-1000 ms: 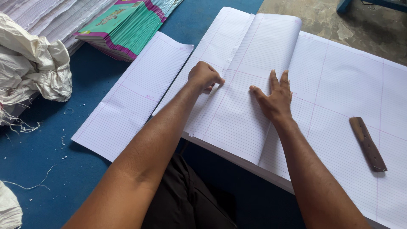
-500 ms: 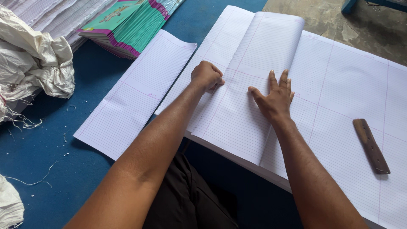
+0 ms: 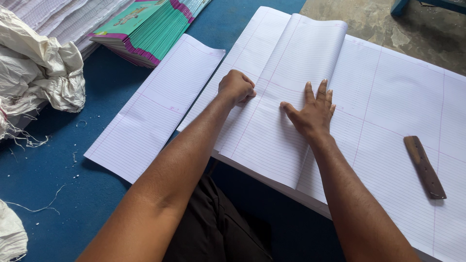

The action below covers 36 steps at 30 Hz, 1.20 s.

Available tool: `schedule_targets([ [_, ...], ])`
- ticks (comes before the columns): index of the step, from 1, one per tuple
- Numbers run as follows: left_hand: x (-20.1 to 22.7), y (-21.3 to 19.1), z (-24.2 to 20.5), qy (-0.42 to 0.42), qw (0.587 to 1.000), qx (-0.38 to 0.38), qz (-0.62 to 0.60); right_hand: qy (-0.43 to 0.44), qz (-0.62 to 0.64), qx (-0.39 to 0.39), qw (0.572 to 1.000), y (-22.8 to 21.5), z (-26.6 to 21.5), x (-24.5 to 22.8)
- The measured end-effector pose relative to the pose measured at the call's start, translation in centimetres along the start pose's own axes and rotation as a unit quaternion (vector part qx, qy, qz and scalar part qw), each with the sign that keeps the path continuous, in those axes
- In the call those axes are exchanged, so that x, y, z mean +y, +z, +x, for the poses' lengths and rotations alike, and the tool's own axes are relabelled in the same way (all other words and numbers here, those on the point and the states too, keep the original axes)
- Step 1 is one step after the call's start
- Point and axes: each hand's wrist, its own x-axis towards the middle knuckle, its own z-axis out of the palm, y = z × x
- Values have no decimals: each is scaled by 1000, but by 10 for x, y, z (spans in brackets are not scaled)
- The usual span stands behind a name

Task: The person folds a large stack of lined paper sheets in half and presses the crease with a small wooden block. They repeat this process for multiple sheets, stacking the folded sections to the side.

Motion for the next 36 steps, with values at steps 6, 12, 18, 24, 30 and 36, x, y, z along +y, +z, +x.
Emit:
schedule_targets([
  [6,-1,5,0,0,999,27,42,6,-4,1,1000,0,0,-2],
  [12,2,10,4,-2,990,55,132,3,-12,5,1000,0,-2,-2],
  [18,11,21,1,21,979,52,195,-5,4,9,1000,-8,-6,-7],
  [24,15,33,19,88,927,4,364,-46,129,-19,990,-41,-6,4],
  [30,16,47,51,307,861,50,402,-22,15,-52,998,-99,-4,68],
  [36,44,38,25,138,887,-85,432,112,-108,-31,987,-140,-21,153],
])
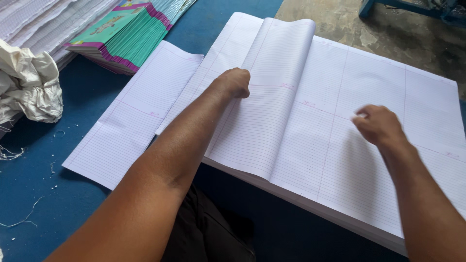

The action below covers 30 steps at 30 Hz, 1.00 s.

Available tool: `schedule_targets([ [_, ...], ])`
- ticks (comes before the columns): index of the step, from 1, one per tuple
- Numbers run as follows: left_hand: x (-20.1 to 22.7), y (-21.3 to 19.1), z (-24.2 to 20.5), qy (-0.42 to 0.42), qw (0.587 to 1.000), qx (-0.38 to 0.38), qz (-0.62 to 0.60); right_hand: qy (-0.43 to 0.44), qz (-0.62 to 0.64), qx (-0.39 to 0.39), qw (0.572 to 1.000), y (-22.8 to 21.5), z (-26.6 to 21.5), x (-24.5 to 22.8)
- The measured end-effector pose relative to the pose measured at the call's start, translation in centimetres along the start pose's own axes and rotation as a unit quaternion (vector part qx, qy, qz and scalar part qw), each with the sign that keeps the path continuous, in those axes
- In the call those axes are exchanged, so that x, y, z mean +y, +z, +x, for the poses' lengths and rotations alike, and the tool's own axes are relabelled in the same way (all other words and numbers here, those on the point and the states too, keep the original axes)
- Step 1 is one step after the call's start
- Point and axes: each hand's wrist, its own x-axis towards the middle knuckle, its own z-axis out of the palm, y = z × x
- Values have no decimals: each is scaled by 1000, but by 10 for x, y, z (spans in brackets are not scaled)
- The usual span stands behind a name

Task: The person folds a large stack of lined paper sheets in half and presses the crease with a small wooden block. They repeat this process for multiple sheets, stacking the folded sections to the side.

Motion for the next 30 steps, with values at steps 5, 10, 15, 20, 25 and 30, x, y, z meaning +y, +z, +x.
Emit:
schedule_targets([
  [5,12,-15,-17,8,999,-26,22,141,-63,-45,987,13,7,87],
  [10,20,-14,-22,5,1000,-29,6,126,-68,-82,986,32,13,141],
  [15,27,-27,-36,5,990,-129,51,126,-31,-62,990,19,-12,118],
  [20,34,-30,-45,-7,987,-152,54,52,-25,-52,997,9,-36,47],
  [25,36,-27,-40,-3,988,-141,66,-118,62,-23,991,11,-48,-36],
  [30,31,-22,-35,-5,989,-135,53,-178,130,-56,974,13,-78,-111],
])
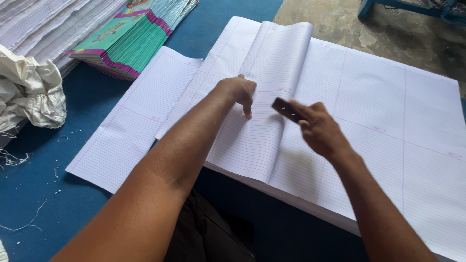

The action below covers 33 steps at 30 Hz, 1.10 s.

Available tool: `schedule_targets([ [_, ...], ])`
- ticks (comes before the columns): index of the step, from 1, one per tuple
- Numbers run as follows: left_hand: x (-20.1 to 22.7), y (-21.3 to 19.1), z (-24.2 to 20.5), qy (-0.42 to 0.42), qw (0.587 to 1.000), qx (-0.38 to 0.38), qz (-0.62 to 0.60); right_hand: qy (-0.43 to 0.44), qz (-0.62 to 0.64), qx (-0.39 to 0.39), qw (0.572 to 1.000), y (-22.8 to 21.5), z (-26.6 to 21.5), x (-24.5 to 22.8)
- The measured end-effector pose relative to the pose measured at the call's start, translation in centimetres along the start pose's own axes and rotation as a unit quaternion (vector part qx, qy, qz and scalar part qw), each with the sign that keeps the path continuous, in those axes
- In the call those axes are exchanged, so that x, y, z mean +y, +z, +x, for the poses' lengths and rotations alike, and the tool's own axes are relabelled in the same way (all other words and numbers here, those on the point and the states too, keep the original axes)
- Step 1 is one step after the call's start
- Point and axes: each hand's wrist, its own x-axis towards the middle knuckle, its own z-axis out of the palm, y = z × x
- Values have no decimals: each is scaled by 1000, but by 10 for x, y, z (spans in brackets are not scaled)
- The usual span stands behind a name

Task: The person folds a large stack of lined paper sheets in half and presses the crease with a small wooden block. They repeat this process for multiple sheets, stacking the folded sections to the side.

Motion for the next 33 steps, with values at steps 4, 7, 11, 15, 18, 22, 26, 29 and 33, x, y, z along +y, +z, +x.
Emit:
schedule_targets([
  [4,-6,0,3,15,1000,8,-3,1,-27,-43,999,8,-6,-29],
  [7,-8,3,4,16,1000,12,-23,19,-33,-50,998,15,-9,-24],
  [11,-12,7,2,22,997,35,-67,-42,-38,17,998,28,-9,-8],
  [15,-11,8,5,7,998,30,-60,-25,-11,43,999,38,-1,6],
  [18,-10,8,9,12,999,23,-36,-37,1,63,997,39,11,15],
  [22,-5,8,17,15,1000,3,-18,-47,7,89,995,37,37,28],
  [26,-3,7,24,20,1000,-7,1,-42,19,111,993,30,71,39],
  [29,0,7,26,15,1000,-10,7,-23,32,120,992,25,97,46],
  [33,0,7,25,13,1000,-9,8,-19,8,141,990,18,132,54],
])
